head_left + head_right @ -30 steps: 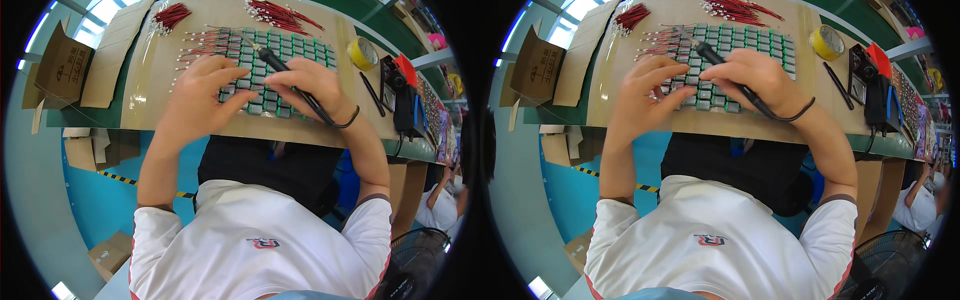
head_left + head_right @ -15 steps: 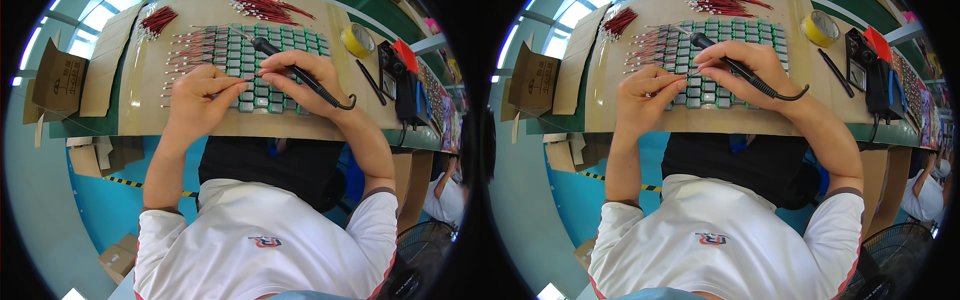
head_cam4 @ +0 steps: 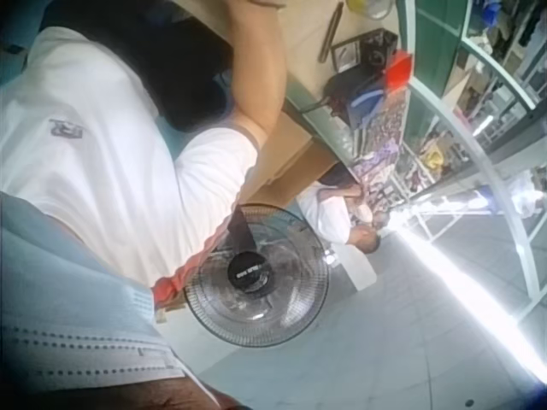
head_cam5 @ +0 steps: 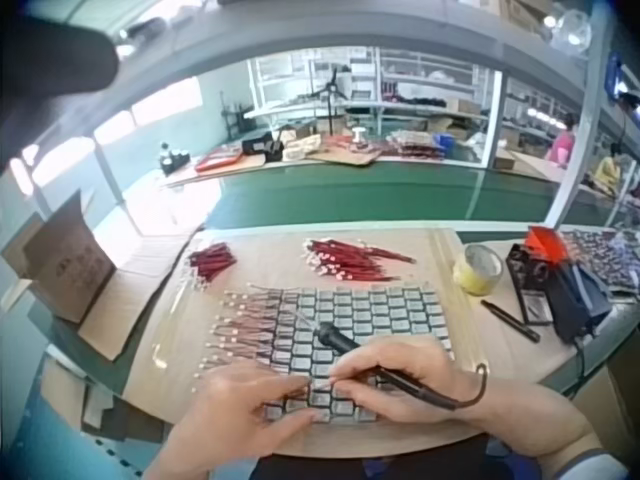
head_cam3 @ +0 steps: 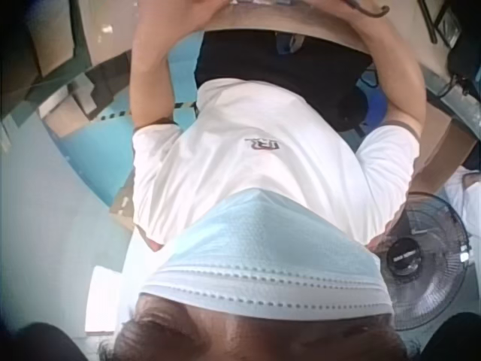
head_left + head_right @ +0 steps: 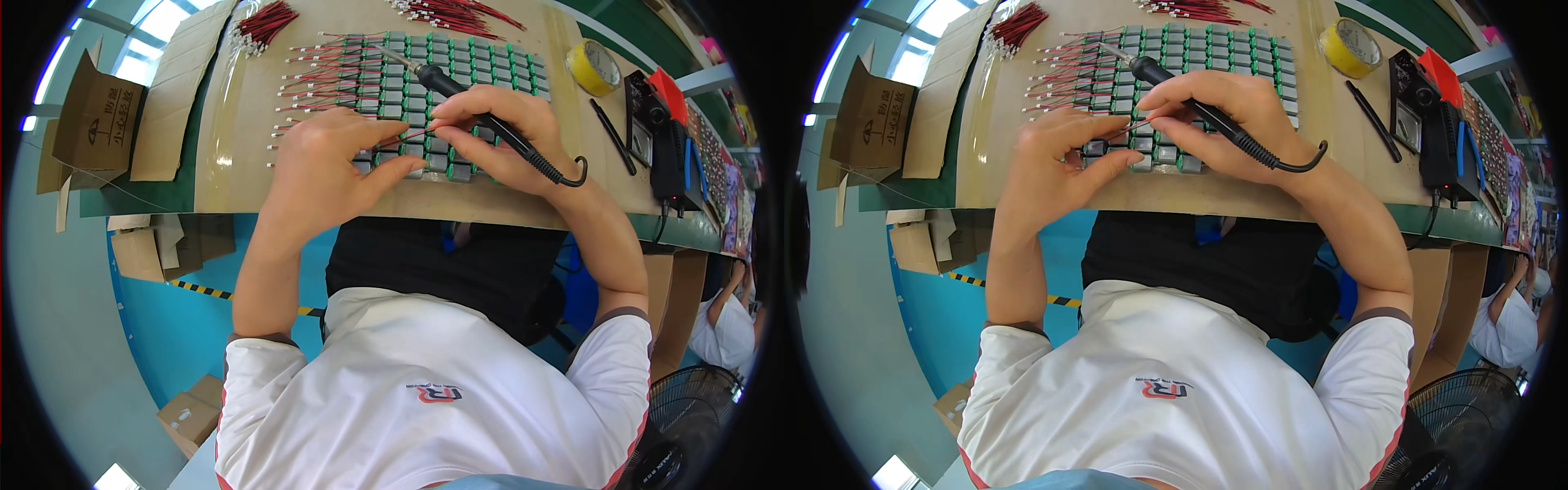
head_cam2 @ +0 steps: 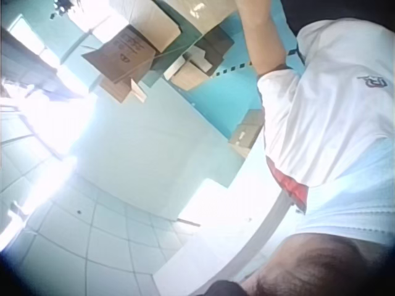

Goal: Soldering red wires to small silver electronic components arranged on a tray.

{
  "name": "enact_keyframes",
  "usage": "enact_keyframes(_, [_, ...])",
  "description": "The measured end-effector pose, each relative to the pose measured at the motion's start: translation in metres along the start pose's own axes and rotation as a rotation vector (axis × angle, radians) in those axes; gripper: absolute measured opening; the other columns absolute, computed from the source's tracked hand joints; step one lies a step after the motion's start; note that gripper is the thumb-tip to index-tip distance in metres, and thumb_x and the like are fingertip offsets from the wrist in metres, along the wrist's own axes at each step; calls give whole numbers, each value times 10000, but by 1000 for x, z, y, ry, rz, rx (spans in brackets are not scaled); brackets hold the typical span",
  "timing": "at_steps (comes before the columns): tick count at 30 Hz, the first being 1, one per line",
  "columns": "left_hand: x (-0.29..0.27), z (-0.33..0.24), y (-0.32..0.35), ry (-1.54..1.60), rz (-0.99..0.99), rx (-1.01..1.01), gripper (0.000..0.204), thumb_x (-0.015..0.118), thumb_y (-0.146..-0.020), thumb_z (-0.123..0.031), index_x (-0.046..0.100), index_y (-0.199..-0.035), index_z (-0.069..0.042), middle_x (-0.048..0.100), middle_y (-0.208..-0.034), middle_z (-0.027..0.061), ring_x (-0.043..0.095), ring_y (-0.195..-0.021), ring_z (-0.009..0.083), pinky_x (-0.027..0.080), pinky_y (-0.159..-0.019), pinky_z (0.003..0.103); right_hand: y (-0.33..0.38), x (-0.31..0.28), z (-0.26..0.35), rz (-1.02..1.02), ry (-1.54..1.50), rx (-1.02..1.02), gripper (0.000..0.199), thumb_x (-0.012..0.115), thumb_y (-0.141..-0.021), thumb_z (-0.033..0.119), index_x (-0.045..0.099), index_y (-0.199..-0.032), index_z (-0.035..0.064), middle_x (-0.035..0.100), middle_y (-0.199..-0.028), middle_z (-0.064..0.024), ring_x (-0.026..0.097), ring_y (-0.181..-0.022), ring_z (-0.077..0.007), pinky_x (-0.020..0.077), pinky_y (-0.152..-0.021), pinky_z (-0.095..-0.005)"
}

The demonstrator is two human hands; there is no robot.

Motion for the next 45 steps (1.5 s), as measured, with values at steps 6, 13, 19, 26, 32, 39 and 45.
enact_keyframes(6, [7,-2,-8,-22,-92,212,225,905,-784,-101,833,-987,-36,773,-844,100,689,-816,278,555,-725,384,0,1,6,27,18,15,270,824,-903,-29,781,-1158,46,795,-956,-70,773,-860,-142,623,-761,-274])
enact_keyframes(13, [13,4,-3,211,-88,-2,121,871,-816,-57,833,-931,-43,751,-805,79,669,-785,248,548,-716,381,0,3,5,40,34,-3,278,830,-889,-36,782,-1146,60,793,-952,-71,773,-847,-152,619,-747,-276])
enact_keyframes(19, [9,20,0,335,-135,-120,107,848,-830,-33,817,-932,-38,763,-882,75,693,-842,232,566,-767,360,2,-2,7,77,127,20,333,786,-962,18,741,-1291,45,808,-1028,-95,779,-889,-170,615,-786,-289])
enact_keyframes(26, [-10,51,6,118,-115,22,84,830,-817,-20,761,-865,-17,768,-1069,80,685,-1053,276,554,-901,386,17,-35,1,80,130,-35,465,822,-968,172,706,-1387,7,815,-1018,-117,769,-862,-244,597,-770,-332])
enact_keyframes(32, [-6,54,9,90,-51,29,100,817,-823,24,759,-903,7,760,-1197,100,656,-1167,271,524,-979,381,25,-28,7,86,217,-68,414,861,-848,82,783,-1247,9,784,-943,-138,746,-779,-271,592,-675,-345])
enact_keyframes(39, [-4,56,8,15,-39,69,104,824,-796,33,767,-880,7,745,-1221,106,643,-1177,290,533,-972,380,24,-26,8,182,210,-88,383,797,-866,17,746,-1239,-54,799,-920,-149,786,-813,-282,616,-711,-348])
enact_keyframes(45, [-4,55,8,-1,-42,68,107,826,-794,31,772,-883,5,744,-1220,105,646,-1174,289,543,-955,376,24,-24,9,185,210,-89,381,809,-854,26,763,-1225,-48,790,-933,-172,781,-812,-298,615,-713,-354])
Point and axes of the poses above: each hand's wrist, its own y-axis away from the middle knuckle, its own x-axis out of the palm, z = x × y, the point moved 1 cm from there along -y, towards the middle knuckle
